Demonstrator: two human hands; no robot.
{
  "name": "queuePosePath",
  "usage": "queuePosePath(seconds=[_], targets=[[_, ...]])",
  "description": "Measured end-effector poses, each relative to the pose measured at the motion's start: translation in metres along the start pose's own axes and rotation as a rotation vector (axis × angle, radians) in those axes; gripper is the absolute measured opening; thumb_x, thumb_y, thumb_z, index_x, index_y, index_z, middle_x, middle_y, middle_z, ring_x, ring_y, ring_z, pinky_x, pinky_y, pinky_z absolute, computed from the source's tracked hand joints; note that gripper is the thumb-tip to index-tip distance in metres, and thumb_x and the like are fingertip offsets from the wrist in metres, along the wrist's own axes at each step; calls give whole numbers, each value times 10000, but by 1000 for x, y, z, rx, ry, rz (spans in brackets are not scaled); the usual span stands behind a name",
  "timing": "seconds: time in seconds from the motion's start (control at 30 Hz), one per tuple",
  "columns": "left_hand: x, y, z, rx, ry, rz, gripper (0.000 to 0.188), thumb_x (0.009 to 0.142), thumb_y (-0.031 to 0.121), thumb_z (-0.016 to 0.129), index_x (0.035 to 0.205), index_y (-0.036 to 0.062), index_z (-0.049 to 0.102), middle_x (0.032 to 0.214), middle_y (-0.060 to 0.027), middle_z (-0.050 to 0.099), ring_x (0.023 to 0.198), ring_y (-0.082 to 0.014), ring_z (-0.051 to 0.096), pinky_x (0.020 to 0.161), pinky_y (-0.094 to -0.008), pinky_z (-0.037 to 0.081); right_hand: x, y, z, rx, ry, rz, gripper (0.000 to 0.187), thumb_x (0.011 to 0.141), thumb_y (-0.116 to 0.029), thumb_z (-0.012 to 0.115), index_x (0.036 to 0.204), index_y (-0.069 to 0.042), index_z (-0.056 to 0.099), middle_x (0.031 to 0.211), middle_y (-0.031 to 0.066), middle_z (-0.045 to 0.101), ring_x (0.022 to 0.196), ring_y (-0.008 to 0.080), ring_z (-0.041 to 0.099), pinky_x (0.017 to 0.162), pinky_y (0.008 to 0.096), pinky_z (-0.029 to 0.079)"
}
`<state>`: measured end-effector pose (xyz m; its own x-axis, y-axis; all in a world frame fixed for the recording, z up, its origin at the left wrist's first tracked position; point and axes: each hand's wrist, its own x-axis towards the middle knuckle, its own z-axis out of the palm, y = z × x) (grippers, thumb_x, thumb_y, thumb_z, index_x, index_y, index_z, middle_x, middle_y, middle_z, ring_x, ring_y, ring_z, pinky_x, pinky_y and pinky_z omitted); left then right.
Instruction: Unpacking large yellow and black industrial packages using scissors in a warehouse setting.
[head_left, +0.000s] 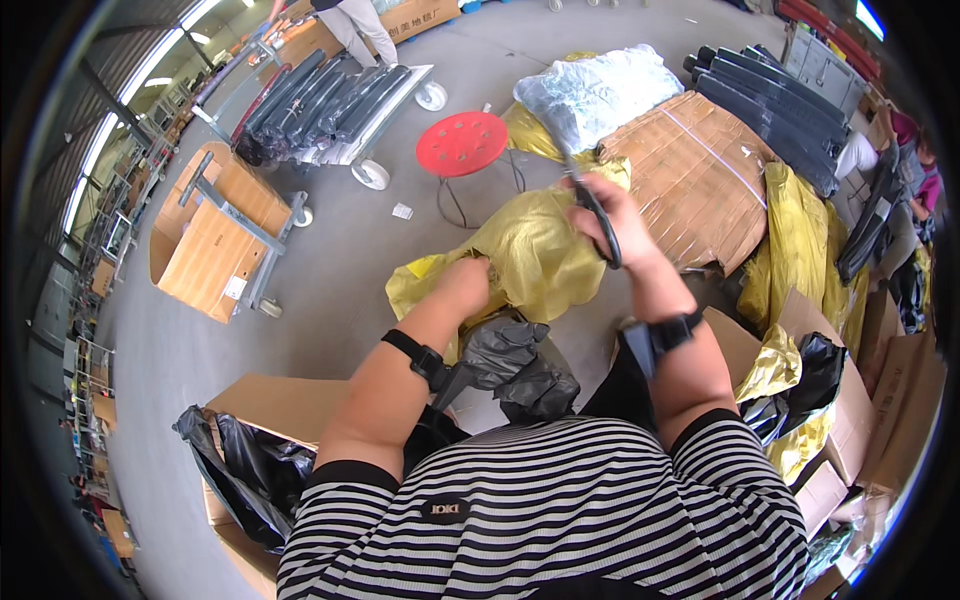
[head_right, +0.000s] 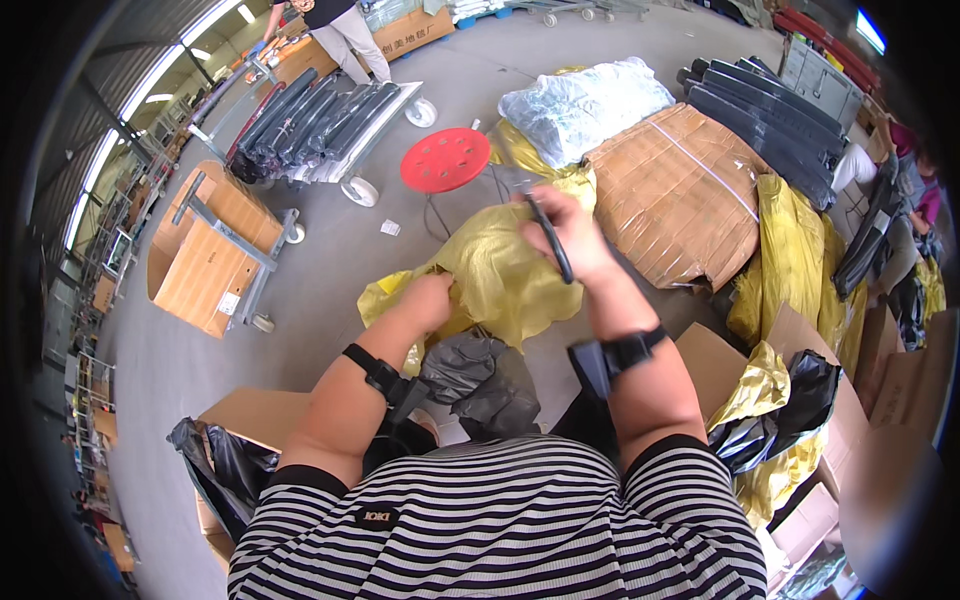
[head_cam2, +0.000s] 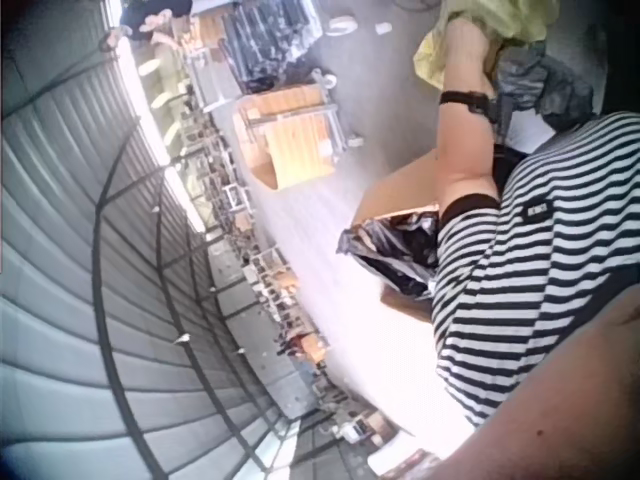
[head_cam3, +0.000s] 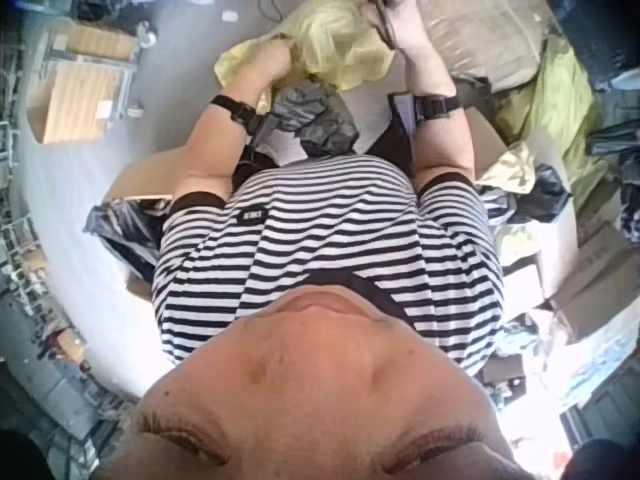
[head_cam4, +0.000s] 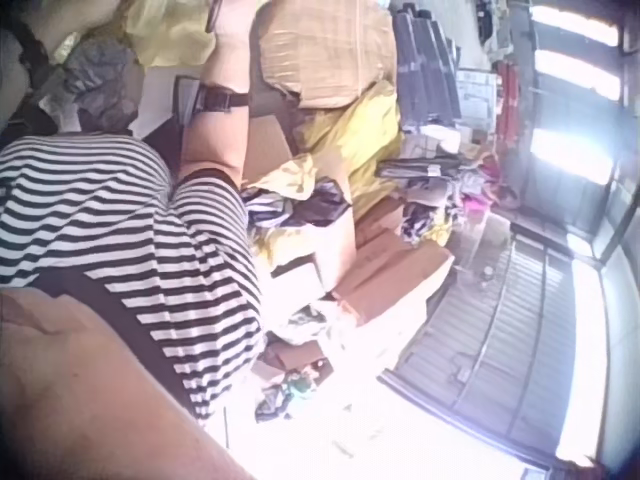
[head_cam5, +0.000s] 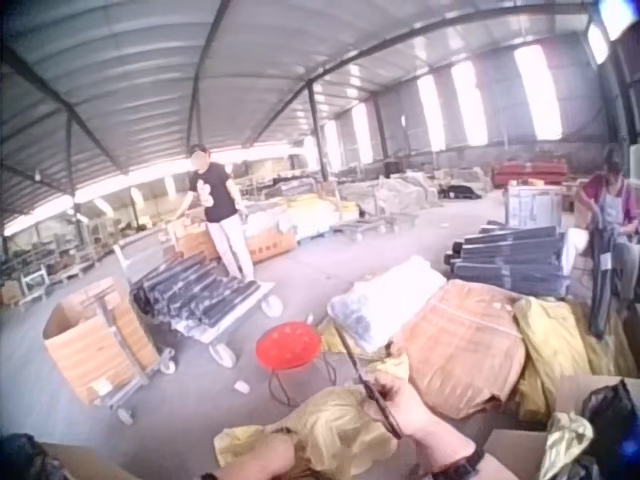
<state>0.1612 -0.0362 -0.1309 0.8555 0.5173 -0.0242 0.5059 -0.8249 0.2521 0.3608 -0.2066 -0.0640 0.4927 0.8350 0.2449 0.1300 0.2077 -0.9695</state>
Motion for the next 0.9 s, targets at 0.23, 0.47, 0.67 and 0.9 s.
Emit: queuePosePath(seconds=[0.23,0.47,0.67,0.9], targets=[[31,10,17,-630,135,183,300,744,28,587,1038,-31,578,954,-151,655,848,-247,631,752,-324,488,10,4,-48,-880,570,169,724,646,-401,834,1186,-34,521,1050,209,607,995,397,596,878,447,481],[27,35,10,-1156,50,372,348,760,-7,630,1108,-14,607,1031,-60,668,932,-130,600,838,-295,475,18,37,-18,-833,602,61,444,776,-184,663,1177,-78,505,1102,207,583,1051,384,559,904,446,449],[-2,17,-43,-647,32,156,333,758,77,677,1068,-5,589,975,-144,659,904,-254,625,810,-340,474,41,50,-46,-704,704,24,326,788,-162,633,1095,-70,576,1010,219,653,985,385,616,863,443,478],[-10,-8,-77,-380,-255,169,430,800,54,575,1227,29,534,1100,-120,623,997,-203,590,879,-316,447,62,71,-58,-743,688,-39,352,749,-149,681,1070,-34,592,818,144,649,785,249,645,704,351,501]])
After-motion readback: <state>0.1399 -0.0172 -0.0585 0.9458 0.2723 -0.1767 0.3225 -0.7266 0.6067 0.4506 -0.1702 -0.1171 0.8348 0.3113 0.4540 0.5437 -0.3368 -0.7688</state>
